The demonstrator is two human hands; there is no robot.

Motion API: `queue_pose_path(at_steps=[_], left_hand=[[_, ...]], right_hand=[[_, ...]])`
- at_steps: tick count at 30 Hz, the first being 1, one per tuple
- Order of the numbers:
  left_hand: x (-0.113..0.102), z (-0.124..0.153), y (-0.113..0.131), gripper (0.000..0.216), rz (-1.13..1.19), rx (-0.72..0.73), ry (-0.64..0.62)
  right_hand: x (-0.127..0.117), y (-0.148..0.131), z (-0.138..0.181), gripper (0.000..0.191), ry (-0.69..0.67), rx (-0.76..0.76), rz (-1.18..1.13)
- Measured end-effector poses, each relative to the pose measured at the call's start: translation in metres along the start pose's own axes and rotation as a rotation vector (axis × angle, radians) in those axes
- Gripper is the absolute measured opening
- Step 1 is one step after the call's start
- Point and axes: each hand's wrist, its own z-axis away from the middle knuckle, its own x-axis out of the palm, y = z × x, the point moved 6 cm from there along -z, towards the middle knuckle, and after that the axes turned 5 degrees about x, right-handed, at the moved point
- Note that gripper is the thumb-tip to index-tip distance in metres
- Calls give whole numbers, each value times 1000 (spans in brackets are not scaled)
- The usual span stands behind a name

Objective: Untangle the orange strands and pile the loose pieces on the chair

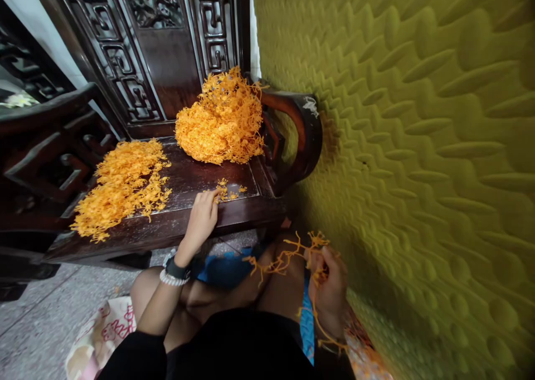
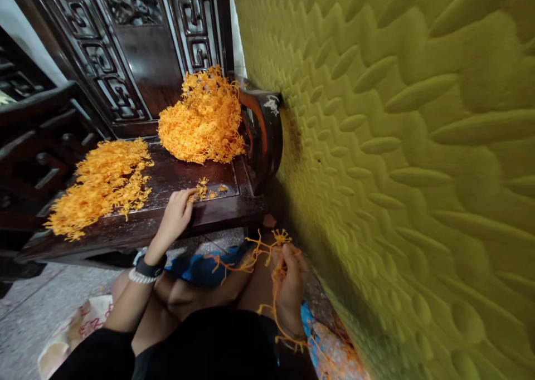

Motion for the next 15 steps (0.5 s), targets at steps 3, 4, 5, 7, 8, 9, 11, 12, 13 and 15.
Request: queue_pose_path(at_steps=[3, 4, 5, 7, 8, 9, 11, 12, 13, 15], left_hand=[[9, -15, -7, 32, -68, -10, 15], [10, -18, -9, 34, -76, -26, 28], [10, -20, -10, 38, -77, -39, 41], [6, -22, -8, 47, -56, -55, 86], [2, -21, -5, 50, -36, -64, 124], [-3, -19, 0, 50, -4, -76, 165], [-13, -10, 14, 40, 140, -95, 202], [-14, -5, 24, 34, 257, -97, 164], [-13, 2, 36, 32, 390, -87, 87], [-8, 18, 65, 39, 619, -38, -122]], right_hand=[[-4, 11, 4, 48, -4, 67, 34], [-3, 14, 6, 49, -23, 91, 45], [-1, 17, 8, 49, -50, 110, 56], [4, 22, 11, 50, -107, 132, 79], [7, 24, 12, 49, -130, 139, 93], [10, 27, 13, 48, -150, 145, 114], [17, 30, 14, 46, -182, 143, 168], [21, 32, 15, 46, -203, 135, 197], [26, 32, 16, 46, -230, 121, 225], [38, 30, 19, 46, -298, 79, 270]])
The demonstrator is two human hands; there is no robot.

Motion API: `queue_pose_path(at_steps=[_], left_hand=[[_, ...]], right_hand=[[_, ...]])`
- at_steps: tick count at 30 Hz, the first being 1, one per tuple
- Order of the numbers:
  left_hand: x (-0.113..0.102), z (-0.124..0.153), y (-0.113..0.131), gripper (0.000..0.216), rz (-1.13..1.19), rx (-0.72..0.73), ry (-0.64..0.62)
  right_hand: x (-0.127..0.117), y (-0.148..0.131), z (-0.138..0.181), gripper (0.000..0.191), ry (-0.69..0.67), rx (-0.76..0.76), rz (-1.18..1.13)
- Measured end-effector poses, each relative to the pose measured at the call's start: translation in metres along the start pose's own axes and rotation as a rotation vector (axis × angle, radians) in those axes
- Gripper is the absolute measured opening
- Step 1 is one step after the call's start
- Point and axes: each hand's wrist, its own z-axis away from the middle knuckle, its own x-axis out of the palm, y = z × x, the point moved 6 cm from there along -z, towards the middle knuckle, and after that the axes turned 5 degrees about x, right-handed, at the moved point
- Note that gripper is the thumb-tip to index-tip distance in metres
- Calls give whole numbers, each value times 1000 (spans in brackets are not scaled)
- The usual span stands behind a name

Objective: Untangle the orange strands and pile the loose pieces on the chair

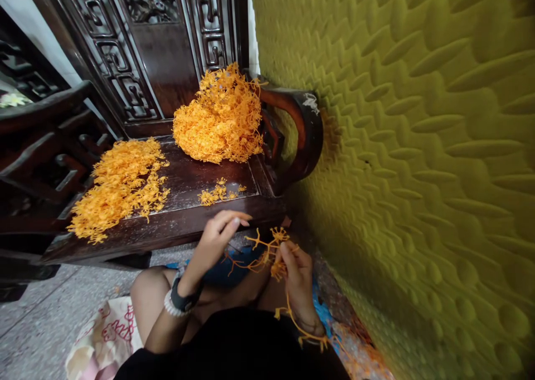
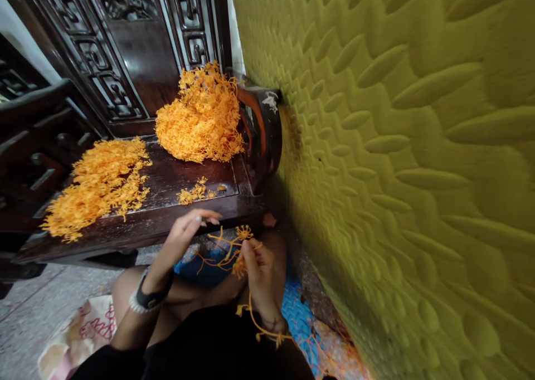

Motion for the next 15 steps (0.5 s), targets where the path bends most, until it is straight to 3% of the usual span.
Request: queue_pose_path(at_steps=[2, 4, 10, 15], left_hand=[[17, 16, 17, 39, 98, -2, -139], [23, 26, 26, 33, 122, -28, -160], [3, 39, 22, 34, 213, -79, -29], [-15, 46, 17, 24, 240, -105, 81]], right_hand=[[12, -8, 1, 46, -59, -50, 36], [19, -15, 2, 46, -75, -86, 51], [9, -26, -4, 46, -43, -137, 76], [12, -37, -8, 44, -194, -104, 99]])
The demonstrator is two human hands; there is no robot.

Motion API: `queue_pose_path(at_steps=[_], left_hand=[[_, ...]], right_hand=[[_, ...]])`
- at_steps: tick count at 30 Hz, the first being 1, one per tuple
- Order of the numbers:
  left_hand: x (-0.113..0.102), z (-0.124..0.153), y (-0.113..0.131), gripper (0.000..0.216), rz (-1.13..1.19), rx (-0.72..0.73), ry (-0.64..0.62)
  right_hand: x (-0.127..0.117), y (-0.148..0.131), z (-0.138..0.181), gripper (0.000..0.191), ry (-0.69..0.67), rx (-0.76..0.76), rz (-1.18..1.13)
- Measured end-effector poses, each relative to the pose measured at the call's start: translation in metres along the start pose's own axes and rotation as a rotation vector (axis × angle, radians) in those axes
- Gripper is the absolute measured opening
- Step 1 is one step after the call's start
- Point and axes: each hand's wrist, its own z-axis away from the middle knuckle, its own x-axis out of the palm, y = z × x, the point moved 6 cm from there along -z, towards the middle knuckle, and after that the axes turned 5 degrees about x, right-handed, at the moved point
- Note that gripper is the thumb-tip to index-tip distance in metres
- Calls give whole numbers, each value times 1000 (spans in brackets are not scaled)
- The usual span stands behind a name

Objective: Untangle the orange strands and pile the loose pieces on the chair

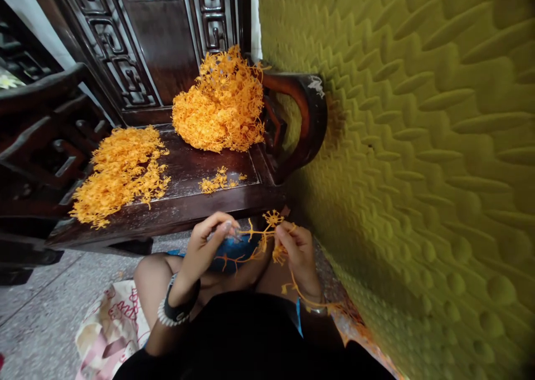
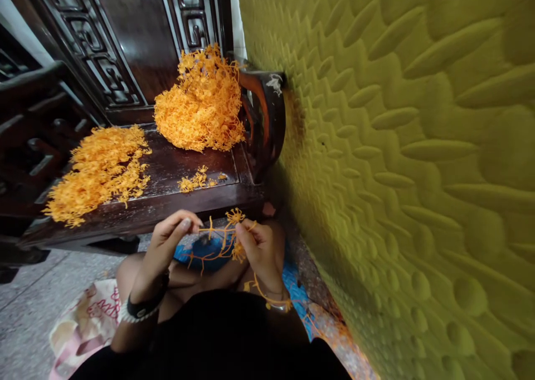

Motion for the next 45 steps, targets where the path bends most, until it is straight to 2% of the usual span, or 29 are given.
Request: queue_pose_path(at_steps=[2, 3, 5, 8, 10, 12, 14, 17, 20, 23, 25, 26, 29, 30, 33, 36, 41, 45], left_hand=[[-2, -2, 6, 25, 1, 28, 27], [2, -4, 8, 30, -3, 34, -14], [16, -8, 8, 36, -18, 5, -190], [39, -10, -4, 26, 48, -125, -449], [44, -12, -16, 31, 196, -201, -459], [38, -16, -27, 37, 328, -232, -323], [26, -18, -33, 39, 355, -201, -140], [12, -18, -28, 40, 248, -113, 51], [7, -18, -20, 41, 146, -41, 217], [9, -28, -18, 42, 101, 33, 272], [2, -40, -21, 41, 78, 76, 288], [-9, -47, -23, 40, 73, 108, 344], [-59, -62, -28, 39, 42, 215, 638], [-73, -68, -29, 38, -28, 216, 657], [-87, -89, -36, 36, -455, 117, 442], [-78, -101, -46, 30, -800, 68, 277], [-57, -106, -65, 23, -985, 77, 153], [-56, -103, -77, 23, -1045, 47, 95]], right_hand=[[7, -5, -3, 43, -110, 25, 8], [11, -8, -5, 43, -177, 31, 13], [20, -11, -8, 42, -324, 32, 13], [28, -12, -9, 37, -507, 25, -5], [30, -11, -8, 37, -584, 26, -8], [28, -11, -7, 40, -583, 18, 11], [24, -11, -6, 43, -516, 10, 25], [27, -8, -3, 42, -458, 51, -6], [39, 2, 0, 41, -418, 150, -98], [45, 10, 2, 42, -307, 216, -193], [46, 12, 6, 45, -288, 235, -252], [45, 13, 10, 46, -305, 245, -279], [36, 14, 18, 50, -312, 261, -300], [30, 15, 17, 50, -270, 257, -288], [15, 18, 8, 45, -96, 226, -292], [15, 21, -7, 39, 4, 211, -377], [23, 19, -20, 29, 49, 206, -528], [25, 12, -20, 21, 11, 151, -520]])
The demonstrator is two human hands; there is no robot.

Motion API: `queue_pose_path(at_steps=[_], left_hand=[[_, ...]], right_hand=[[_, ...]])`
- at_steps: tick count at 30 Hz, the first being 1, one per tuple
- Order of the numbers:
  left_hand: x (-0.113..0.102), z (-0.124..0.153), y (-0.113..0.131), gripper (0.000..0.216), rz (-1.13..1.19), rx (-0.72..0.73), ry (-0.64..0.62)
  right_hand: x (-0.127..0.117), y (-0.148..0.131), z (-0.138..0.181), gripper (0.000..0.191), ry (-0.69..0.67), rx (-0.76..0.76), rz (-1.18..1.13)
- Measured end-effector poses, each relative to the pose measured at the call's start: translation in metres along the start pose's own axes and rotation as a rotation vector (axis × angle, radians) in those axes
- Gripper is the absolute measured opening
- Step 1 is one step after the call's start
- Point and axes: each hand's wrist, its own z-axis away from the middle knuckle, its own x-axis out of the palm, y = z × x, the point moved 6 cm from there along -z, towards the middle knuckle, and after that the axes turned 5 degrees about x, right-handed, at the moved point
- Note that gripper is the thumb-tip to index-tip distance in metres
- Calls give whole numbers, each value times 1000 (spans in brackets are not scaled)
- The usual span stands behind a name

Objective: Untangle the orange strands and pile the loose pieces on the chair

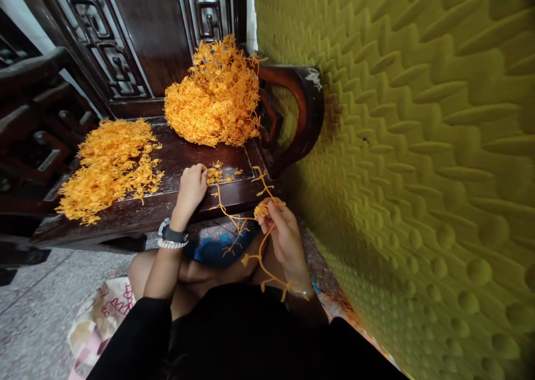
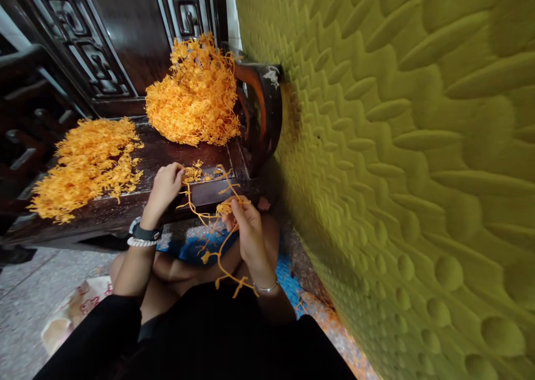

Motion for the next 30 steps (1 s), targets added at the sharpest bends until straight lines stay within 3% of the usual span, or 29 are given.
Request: queue_pose_path(at_steps=[5, 8, 10, 14, 16, 21, 25, 30], left_hand=[[-10, 4, 3, 22, -1, -21, 42], [-44, 13, 29, 24, 133, 26, 221], [-67, 24, 56, 26, 319, 101, 266], [-72, 51, 120, 26, 661, 331, -116], [-67, 63, 135, 27, 704, 379, -200], [-57, 87, 127, 36, 821, 280, -133], [-65, 95, 113, 38, 861, 222, -121], [-81, 83, 99, 39, 897, 169, -117]], right_hand=[[1, -7, 5, 17, -15, -70, 29], [3, -10, 8, 15, 5, -117, 58], [6, -11, 9, 14, 13, -145, 84], [13, -13, 11, 17, 15, -156, 138], [15, -13, 12, 18, -1, -116, 112], [20, -12, 20, 18, -141, 20, 25], [26, -16, 26, 17, -182, -18, 76], [44, -17, 25, 17, -199, -50, 65]])
